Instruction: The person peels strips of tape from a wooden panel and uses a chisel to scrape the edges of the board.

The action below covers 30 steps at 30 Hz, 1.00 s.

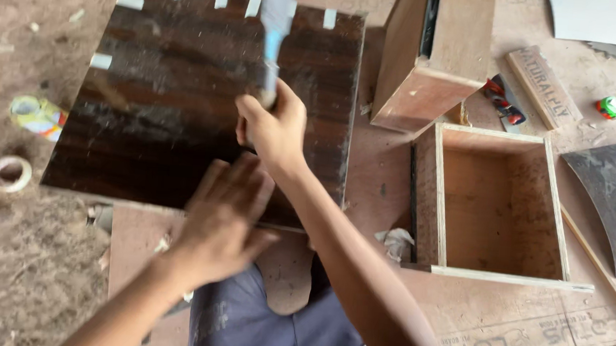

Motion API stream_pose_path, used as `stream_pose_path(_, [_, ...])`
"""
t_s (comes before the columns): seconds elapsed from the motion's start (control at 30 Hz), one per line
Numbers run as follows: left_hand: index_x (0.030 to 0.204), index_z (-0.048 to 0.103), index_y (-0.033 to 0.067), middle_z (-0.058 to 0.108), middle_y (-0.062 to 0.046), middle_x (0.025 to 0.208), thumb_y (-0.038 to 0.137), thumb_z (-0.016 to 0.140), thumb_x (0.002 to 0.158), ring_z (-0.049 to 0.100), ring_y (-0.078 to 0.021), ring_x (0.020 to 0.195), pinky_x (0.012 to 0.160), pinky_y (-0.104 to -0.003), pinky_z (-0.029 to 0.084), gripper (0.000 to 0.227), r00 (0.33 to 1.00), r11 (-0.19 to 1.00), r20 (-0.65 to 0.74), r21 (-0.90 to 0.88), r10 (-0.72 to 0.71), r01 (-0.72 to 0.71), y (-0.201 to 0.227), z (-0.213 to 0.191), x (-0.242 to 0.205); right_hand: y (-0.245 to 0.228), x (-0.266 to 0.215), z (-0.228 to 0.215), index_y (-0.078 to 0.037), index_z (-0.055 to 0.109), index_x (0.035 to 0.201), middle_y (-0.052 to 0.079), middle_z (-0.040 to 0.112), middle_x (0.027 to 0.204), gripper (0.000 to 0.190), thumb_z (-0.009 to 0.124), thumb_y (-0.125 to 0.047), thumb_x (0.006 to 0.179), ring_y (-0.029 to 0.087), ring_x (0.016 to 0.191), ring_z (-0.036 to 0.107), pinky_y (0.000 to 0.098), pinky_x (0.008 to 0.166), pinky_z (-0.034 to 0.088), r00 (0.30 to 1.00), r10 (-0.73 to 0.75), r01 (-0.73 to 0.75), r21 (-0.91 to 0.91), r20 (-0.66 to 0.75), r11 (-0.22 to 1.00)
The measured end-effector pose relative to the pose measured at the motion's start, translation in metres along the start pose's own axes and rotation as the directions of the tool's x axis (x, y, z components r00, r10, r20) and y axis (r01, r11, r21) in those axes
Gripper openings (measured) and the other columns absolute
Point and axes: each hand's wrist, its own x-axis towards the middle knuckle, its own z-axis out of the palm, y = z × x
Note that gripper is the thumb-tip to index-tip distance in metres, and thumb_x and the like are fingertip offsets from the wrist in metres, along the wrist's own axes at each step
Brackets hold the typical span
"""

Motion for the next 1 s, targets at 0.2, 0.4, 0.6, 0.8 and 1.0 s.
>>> stream_pose_path(0.2, [0.155, 0.018, -0.0094, 0.014, -0.026, 0.166, 0.073, 0.024, 0.098, 0.007, -0.0347, 0.156, 0.124, -0.056, 0.004, 0.101, 0.984, 0.999, 0.175, -0.018, 0.029, -0.027, 0.034, 0.059, 0.136, -0.091, -0.085, -0.138, -0.001, 0.064, 0.099, 0.005, 0.067, 0.081, 0.011, 0.067, -0.007, 0.091, 0.015, 0.069, 0.07, 0.0286, 0.057, 0.057, 0.9, -0.182, 0.066, -0.29, -0.396, 0.955])
stream_pose_path(0.4, [0.162, 0.004, -0.003, -0.005, -0.02, 0.17, 0.086, 0.021, 0.091, -0.006, -0.0323, 0.158, 0.129, -0.055, -0.002, 0.115, 0.951, 0.966, 0.179, 0.111, -0.252, 0.235, 0.023, 0.057, 0.233, -0.071, -0.198, -0.239, -0.002, 0.06, 0.094, 0.007, 0.058, 0.066, 0.003, 0.057, -0.001, 0.093, 0.011, 0.044, 0.054, 0.0273, 0.037, 0.043, 0.907, -0.268, 0.057, -0.535, -0.325, 0.843])
stream_pose_path(0.6, [0.155, 0.008, -0.0156, 0.002, -0.033, 0.165, 0.099, 0.012, 0.078, 0.0, -0.0424, 0.155, 0.127, -0.051, 0.004, 0.138, 0.957, 0.992, 0.268, 0.087, -0.107, 0.086, 0.066, 0.045, 0.126, 0.001, -0.278, -0.279, 0.0, 0.064, 0.088, 0.006, 0.063, 0.059, 0.007, 0.067, 0.0, 0.082, 0.009, 0.045, 0.056, 0.0259, 0.04, 0.045, 0.909, -0.009, -0.295, -0.658, -0.417, 0.693])
stream_pose_path(0.8, [0.152, 0.019, -0.012, 0.025, -0.031, 0.163, 0.097, 0.004, 0.069, 0.021, -0.0409, 0.155, 0.127, -0.052, 0.008, 0.138, 0.976, 0.994, 0.199, 0.084, -0.089, 0.074, 0.126, 0.027, 0.021, 0.045, -0.303, -0.322, 0.002, 0.067, 0.087, 0.005, 0.06, 0.058, 0.017, 0.078, -0.008, 0.079, 0.009, 0.05, 0.05, 0.0276, 0.047, 0.043, 0.88, 0.051, -0.448, -0.791, -0.471, 0.417])
stream_pose_path(1.0, [0.155, 0.016, -0.0192, 0.042, -0.034, 0.153, 0.096, 0.005, 0.072, 0.028, -0.0397, 0.156, 0.13, -0.057, 0.012, 0.142, 0.971, 0.978, 0.149, -0.064, -0.188, 0.2, 0.111, 0.038, 0.064, 0.06, -0.296, -0.331, 0.002, 0.068, 0.09, 0.004, 0.062, 0.058, 0.017, 0.076, -0.009, 0.079, 0.009, 0.049, 0.055, 0.0263, 0.046, 0.045, 0.872, 0.053, -0.453, -0.764, -0.486, 0.46])
